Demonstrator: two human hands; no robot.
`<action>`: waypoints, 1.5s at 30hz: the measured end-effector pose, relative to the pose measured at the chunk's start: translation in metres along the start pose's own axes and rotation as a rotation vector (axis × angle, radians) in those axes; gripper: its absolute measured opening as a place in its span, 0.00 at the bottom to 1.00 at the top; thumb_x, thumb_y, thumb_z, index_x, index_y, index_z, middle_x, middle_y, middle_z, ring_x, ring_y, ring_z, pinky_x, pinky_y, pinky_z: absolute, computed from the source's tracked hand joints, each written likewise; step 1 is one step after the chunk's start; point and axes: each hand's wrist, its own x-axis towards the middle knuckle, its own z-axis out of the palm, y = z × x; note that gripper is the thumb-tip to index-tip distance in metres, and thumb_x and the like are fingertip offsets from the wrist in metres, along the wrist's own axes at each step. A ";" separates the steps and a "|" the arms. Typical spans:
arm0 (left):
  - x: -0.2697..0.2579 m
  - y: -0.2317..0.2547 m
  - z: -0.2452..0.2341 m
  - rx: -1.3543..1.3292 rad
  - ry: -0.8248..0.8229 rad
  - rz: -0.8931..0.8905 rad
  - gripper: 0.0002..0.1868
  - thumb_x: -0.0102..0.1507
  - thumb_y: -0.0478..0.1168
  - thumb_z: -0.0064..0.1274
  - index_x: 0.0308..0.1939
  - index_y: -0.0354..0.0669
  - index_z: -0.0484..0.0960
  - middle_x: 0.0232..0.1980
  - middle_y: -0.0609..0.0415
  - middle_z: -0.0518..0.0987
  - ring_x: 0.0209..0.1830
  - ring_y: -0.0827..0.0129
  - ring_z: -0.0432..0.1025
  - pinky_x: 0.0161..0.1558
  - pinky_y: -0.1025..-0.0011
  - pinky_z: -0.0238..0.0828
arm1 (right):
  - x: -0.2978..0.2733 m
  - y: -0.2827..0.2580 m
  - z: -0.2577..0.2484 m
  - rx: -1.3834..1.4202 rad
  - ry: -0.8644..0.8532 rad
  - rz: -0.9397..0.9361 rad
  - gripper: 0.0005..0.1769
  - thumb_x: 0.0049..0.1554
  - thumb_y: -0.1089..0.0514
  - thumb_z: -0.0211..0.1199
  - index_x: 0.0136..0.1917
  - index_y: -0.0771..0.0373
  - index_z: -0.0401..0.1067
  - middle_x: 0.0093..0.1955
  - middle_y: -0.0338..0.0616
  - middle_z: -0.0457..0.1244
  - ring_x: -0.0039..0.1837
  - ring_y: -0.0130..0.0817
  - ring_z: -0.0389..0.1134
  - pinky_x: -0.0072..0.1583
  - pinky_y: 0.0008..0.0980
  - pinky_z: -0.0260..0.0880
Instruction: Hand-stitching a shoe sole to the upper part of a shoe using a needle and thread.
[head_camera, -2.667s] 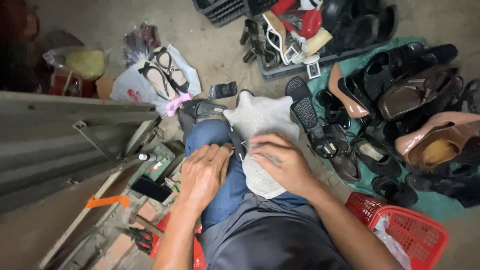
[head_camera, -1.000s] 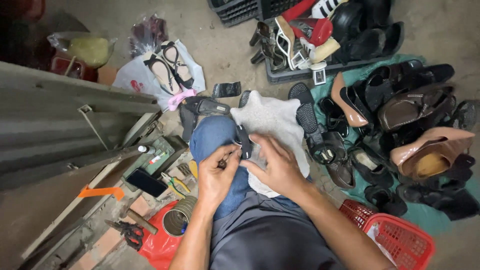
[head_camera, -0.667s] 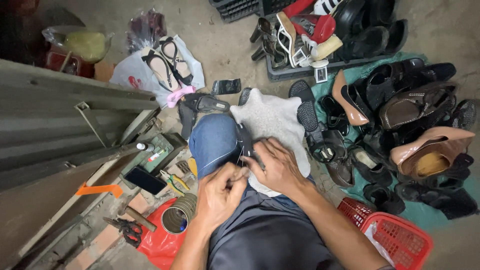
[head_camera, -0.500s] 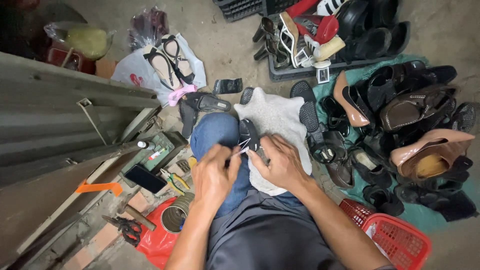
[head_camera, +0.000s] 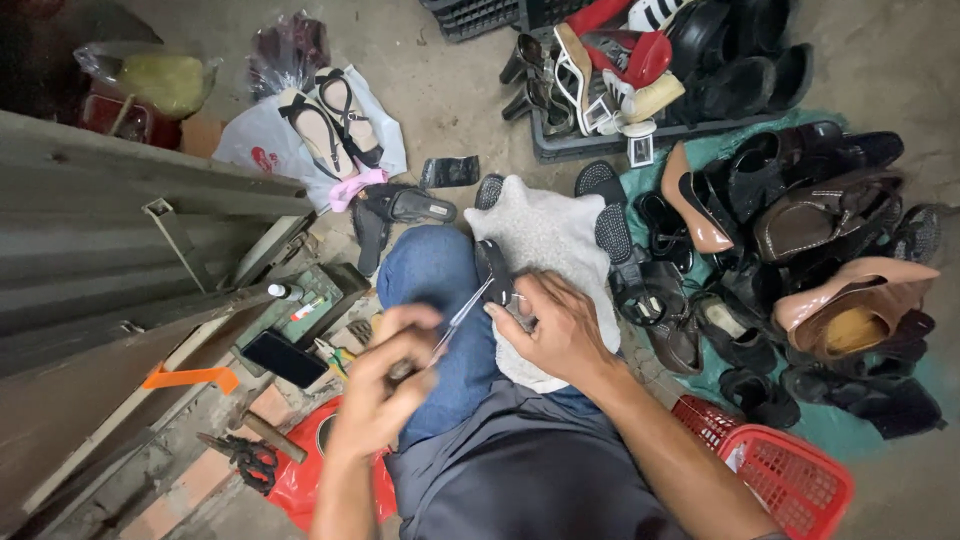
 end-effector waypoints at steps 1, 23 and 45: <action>-0.018 -0.012 -0.013 0.018 0.038 -0.059 0.05 0.51 0.28 0.53 0.27 0.37 0.73 0.59 0.47 0.74 0.48 0.64 0.71 0.45 0.71 0.67 | 0.001 -0.001 -0.001 0.011 -0.001 0.016 0.15 0.53 0.58 0.71 0.38 0.62 0.64 0.31 0.38 0.57 0.35 0.37 0.60 0.39 0.37 0.61; -0.223 -0.213 -0.051 0.915 0.548 -0.847 0.19 0.63 0.38 0.53 0.59 0.43 0.80 0.54 0.44 0.81 0.47 0.46 0.77 0.45 0.55 0.74 | -0.018 0.054 -0.055 -0.197 -0.004 0.286 0.21 0.61 0.53 0.61 0.64 0.66 0.72 0.68 0.56 0.61 0.69 0.51 0.59 0.68 0.50 0.61; 0.031 -0.032 0.060 0.123 0.350 0.057 0.11 0.63 0.30 0.56 0.47 0.42 0.89 0.44 0.45 0.88 0.47 0.49 0.82 0.43 0.59 0.80 | 0.003 0.011 -0.017 0.418 -0.066 0.164 0.26 0.49 0.61 0.75 0.61 0.63 0.74 0.58 0.50 0.68 0.39 0.37 0.70 0.36 0.31 0.69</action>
